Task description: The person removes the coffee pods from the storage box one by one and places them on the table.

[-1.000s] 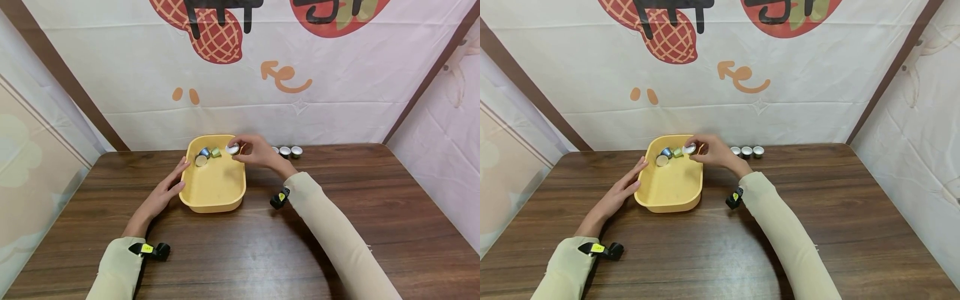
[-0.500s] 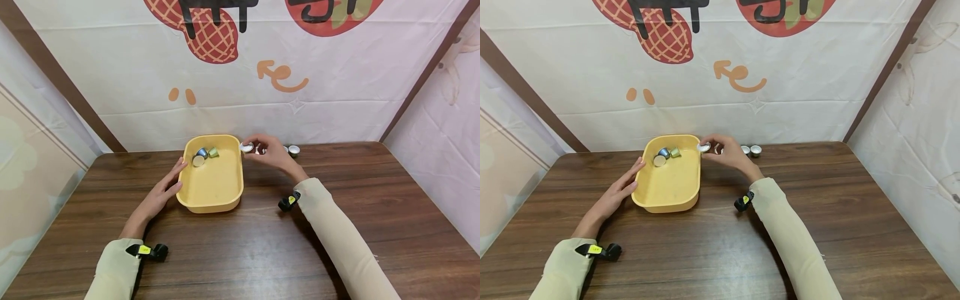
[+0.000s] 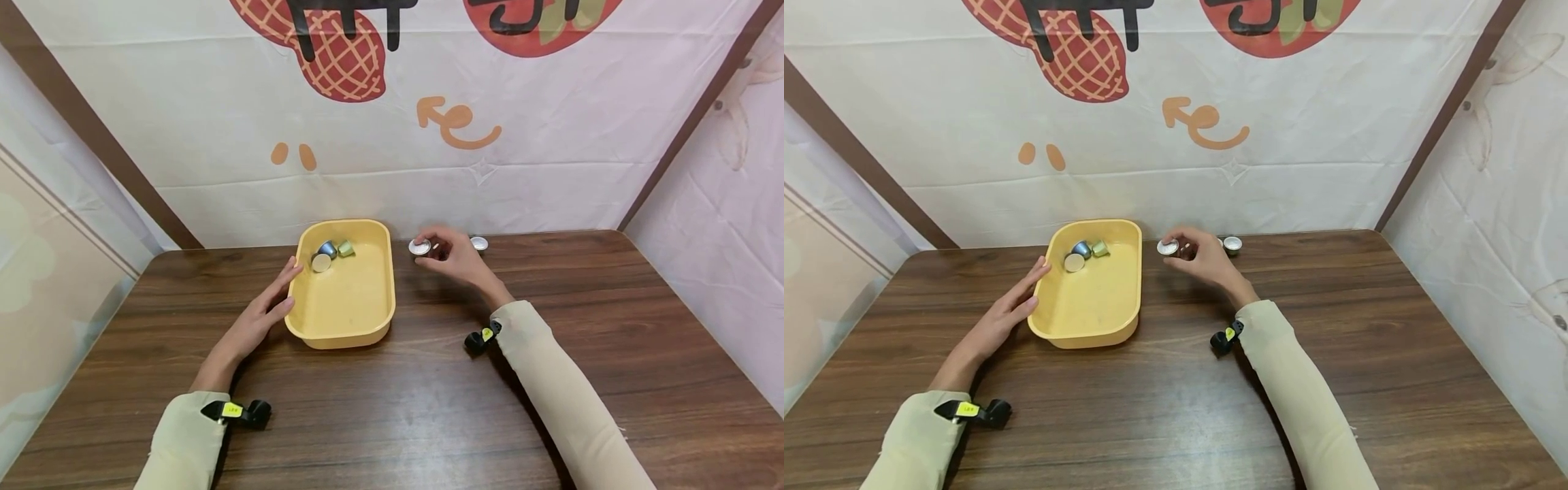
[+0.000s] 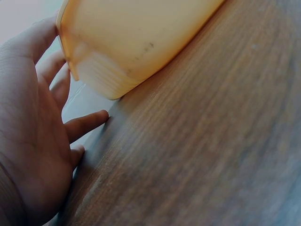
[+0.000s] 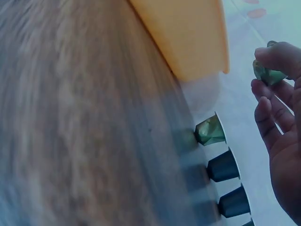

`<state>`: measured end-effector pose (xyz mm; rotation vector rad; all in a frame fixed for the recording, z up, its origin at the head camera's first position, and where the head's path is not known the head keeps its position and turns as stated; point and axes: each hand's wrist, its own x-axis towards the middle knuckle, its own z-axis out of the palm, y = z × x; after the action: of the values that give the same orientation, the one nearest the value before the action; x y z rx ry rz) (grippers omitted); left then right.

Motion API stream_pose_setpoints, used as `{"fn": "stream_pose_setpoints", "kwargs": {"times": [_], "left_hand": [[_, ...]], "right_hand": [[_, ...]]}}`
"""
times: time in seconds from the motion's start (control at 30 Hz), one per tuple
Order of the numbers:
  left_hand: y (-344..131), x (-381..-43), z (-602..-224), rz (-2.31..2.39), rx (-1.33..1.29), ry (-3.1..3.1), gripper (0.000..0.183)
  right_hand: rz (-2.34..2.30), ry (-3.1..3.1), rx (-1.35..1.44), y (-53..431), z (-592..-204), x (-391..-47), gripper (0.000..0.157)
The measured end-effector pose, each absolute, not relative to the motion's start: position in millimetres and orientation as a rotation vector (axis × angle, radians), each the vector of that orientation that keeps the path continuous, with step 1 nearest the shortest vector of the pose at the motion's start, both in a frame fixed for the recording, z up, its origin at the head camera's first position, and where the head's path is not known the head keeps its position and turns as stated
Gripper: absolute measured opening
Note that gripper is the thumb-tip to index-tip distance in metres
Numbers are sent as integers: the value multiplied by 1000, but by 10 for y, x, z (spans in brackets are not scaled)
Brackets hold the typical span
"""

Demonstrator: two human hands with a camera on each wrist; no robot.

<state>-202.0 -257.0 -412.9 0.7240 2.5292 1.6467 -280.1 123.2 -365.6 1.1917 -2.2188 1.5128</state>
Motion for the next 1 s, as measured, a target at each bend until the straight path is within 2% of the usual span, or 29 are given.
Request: {"fn": "stream_pose_setpoints", "kwargs": {"times": [0.5, 0.8, 1.0], "left_hand": [[-2590, -2016, -4111, 1660, 750, 2517, 57], [-2602, -2021, -4119, 1660, 761, 2512, 57], [-2576, -2024, -4120, 1666, 743, 2503, 56]], "right_hand": [[1480, -2288, 1013, 1336, -3788, -2767, 24], [1458, -2305, 953, 1292, -4201, -2947, 27], [1417, -2361, 876, 1333, -4319, -2968, 28]]}}
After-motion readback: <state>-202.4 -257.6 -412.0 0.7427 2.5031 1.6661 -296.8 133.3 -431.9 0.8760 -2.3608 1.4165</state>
